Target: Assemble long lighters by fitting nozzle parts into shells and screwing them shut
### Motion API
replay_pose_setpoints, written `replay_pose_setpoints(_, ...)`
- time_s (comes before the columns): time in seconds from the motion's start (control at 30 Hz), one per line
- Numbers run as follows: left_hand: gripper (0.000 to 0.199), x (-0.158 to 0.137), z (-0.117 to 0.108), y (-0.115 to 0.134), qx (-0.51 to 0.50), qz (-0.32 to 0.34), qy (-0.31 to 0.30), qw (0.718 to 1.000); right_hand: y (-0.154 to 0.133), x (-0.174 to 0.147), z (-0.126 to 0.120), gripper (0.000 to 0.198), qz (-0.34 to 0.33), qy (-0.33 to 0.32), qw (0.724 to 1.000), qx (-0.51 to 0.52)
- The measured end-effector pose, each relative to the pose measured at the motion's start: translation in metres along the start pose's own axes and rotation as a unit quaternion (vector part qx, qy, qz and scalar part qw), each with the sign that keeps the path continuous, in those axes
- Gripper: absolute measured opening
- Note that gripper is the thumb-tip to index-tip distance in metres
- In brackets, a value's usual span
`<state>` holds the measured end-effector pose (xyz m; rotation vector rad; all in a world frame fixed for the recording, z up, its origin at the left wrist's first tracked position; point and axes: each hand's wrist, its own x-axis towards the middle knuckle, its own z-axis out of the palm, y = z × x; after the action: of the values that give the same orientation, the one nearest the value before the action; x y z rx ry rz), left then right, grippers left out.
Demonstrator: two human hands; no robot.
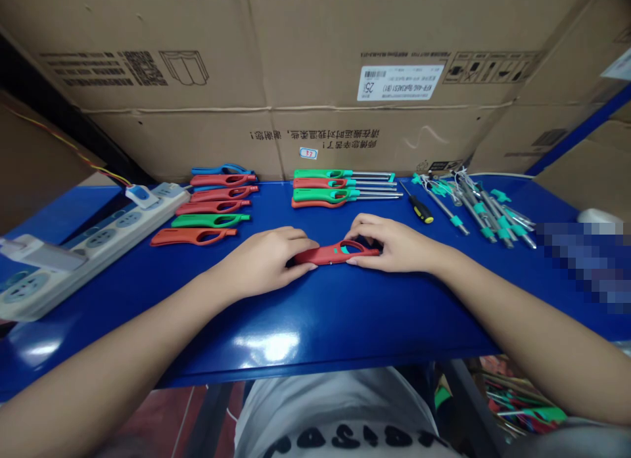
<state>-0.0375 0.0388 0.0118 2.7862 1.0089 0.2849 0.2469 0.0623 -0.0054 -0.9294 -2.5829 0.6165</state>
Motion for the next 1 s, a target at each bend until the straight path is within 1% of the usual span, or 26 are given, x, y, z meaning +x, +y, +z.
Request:
replay_pose_setpoints(0.43, 0.024, 0.000, 0.001, 0.000, -0.005, -0.010, -0.007, 1.000, -0.002, -0.001, 0.000, 0.034, 0.003, -0.001, 1.000, -0.031)
replay_pose_setpoints(0.57, 0.025, 0.000, 0.000, 0.001, -0.015, -0.007, 0.009, 1.000, -0.002, -0.001, -0.002, 0.033, -0.006, 0.015, 1.000, -0.022)
replay_pose_setpoints(0.73, 0.029, 0.000, -0.001, 0.002, -0.023, 0.000, 0.058, 0.998, -0.001, -0.002, -0.006, 0.035, -0.020, 0.043, 0.999, -0.009)
replay_pose_setpoints(0.83, 0.032, 0.000, -0.001, 0.003, -0.024, 0.001, 0.070, 0.997, -0.001, -0.002, -0.010, 0.034, -0.026, 0.049, 0.998, -0.008)
replay_pose_setpoints(0.9, 0.033, 0.000, 0.000, 0.003, -0.025, 0.003, 0.073, 0.997, -0.001, -0.002, -0.012, 0.034, -0.025, 0.047, 0.999, -0.005)
replay_pose_setpoints(1.0, 0.032, 0.000, 0.002, 0.003, -0.028, 0.006, 0.067, 0.997, 0.001, -0.003, -0.013, 0.034, -0.013, 0.021, 1.000, -0.002)
